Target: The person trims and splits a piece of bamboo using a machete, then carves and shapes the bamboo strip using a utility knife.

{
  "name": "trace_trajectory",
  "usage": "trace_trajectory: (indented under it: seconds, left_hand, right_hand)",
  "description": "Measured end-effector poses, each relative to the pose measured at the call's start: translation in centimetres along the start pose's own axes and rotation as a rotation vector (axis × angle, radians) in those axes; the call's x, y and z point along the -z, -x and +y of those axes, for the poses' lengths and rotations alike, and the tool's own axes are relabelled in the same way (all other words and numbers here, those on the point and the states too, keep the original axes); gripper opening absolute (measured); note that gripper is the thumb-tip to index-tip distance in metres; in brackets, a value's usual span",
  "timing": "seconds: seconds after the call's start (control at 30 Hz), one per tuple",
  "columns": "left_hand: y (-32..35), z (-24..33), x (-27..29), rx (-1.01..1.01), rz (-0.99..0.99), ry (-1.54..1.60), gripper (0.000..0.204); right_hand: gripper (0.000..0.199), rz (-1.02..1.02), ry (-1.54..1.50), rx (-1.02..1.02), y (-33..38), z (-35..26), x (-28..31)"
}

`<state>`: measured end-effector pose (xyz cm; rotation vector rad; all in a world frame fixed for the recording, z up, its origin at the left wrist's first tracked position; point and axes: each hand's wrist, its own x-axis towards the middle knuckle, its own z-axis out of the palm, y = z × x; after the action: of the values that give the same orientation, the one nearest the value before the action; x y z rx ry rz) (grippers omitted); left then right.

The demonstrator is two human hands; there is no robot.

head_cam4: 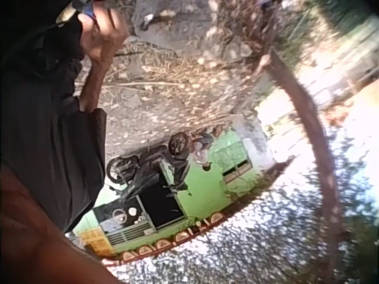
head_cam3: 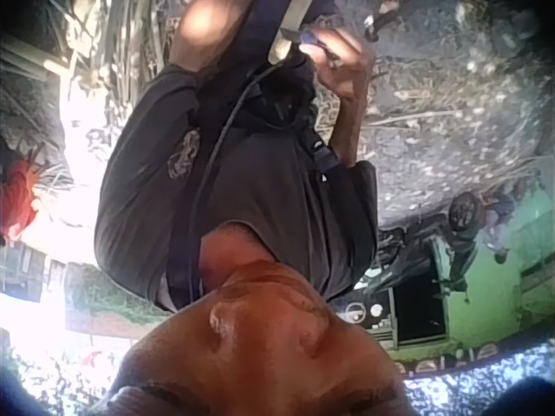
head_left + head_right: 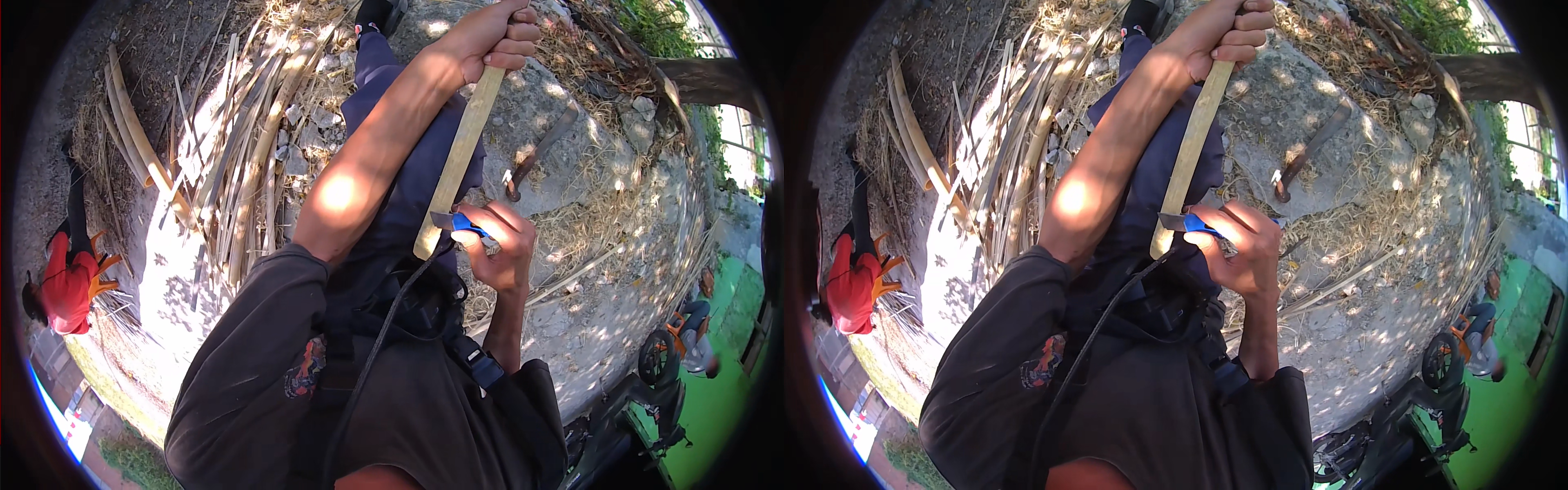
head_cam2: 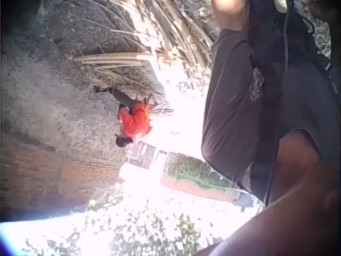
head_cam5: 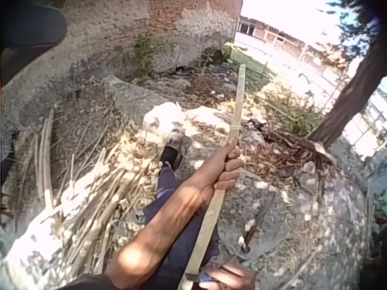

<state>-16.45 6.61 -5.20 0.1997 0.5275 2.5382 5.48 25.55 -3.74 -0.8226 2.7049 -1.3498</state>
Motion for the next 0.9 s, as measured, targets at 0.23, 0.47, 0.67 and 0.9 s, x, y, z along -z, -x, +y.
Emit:
trace_trajectory:
  seconds: [0.23, 0.47, 0.67, 0.9]
  left_hand:
    - [0.0, -0.3, 0.0, 0.005, -0.027, -0.018, 0.041]
    - [-0.4, -0.2, 0.3, 0.003, 0.016, 0.010, 0.041]
    - [0.0, 0.0, 0.0, 0.003, 0.020, -0.021, 0.041]
    - [0.4, -0.1, -0.1, -0.010, 0.026, -0.048, 0.041]
  right_hand:
    - [0.026, -0.065, -0.025, -0.014, -0.2, -0.4, 0.2]
    - [0.028, 0.035, 0.007, 0.001, -1.5, 0.5, -0.1]
    - [0.027, 0.155, 0.052, 0.080, -2.8, 1.5, 0.0]
    - [0.022, 0.135, 0.041, -0.030, -5.1, 0.6, 0.6]
